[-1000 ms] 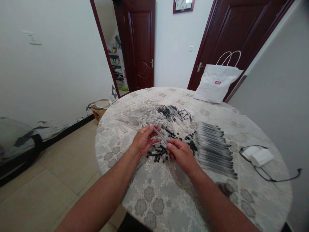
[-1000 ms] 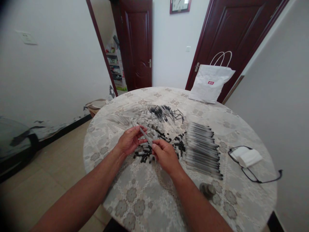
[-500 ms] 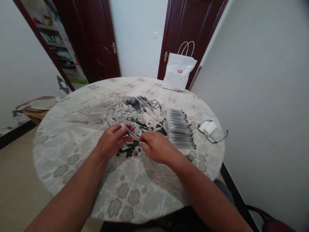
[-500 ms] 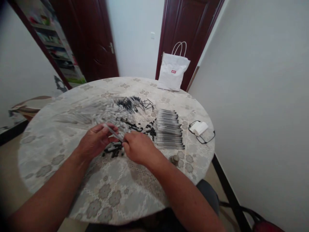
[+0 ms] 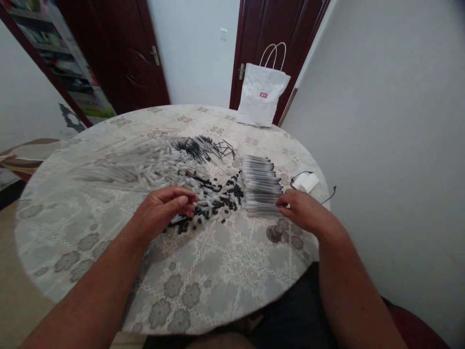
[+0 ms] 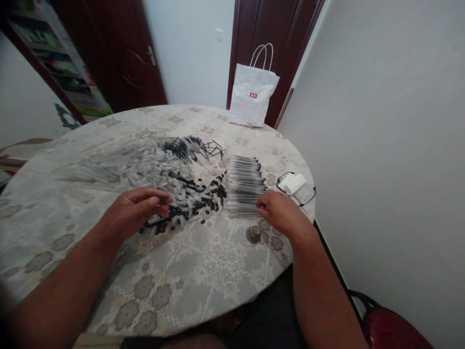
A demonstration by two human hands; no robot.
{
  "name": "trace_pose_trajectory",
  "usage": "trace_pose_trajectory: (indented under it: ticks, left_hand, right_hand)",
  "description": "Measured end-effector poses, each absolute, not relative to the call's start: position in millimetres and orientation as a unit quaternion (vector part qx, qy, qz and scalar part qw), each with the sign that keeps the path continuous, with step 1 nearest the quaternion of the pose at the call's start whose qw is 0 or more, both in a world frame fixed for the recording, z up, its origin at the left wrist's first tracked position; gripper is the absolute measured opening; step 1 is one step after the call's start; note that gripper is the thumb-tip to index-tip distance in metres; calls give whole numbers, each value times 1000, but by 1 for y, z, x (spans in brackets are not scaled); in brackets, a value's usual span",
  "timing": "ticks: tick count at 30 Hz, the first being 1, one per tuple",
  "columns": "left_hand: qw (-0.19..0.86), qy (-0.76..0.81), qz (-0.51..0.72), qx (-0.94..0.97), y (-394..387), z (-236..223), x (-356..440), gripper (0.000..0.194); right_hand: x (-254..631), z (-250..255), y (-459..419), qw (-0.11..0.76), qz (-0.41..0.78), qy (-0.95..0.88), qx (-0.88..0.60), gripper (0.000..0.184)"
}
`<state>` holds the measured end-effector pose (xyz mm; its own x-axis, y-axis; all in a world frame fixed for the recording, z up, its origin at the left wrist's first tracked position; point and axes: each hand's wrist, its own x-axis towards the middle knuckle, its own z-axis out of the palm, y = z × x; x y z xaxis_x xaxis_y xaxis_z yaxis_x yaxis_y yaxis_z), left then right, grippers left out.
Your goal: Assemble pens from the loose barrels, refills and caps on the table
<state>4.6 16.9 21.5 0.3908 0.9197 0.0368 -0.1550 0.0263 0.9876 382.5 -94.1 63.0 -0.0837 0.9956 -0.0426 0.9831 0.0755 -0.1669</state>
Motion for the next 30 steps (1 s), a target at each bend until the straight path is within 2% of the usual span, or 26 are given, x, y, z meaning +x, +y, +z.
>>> trace_pose_trajectory:
  ticks: [6, 16, 25, 30]
  left_hand:
    - [625, 350, 435, 546, 19, 19, 4, 26]
    - [615, 339, 496, 510, 22, 27, 0, 21]
    - [560, 334, 621, 435, 34, 34, -23, 16]
    - [492, 365, 689, 387, 44, 29, -32, 20]
  right_hand:
    - [379, 40, -103, -13, 39, -706, -707, 13]
    - [374, 33, -95, -32, 44, -699, -713, 13]
    - [379, 32, -90, -24, 46, -701, -711, 12]
    - [371, 36, -91, 22, -19, -716, -698, 15]
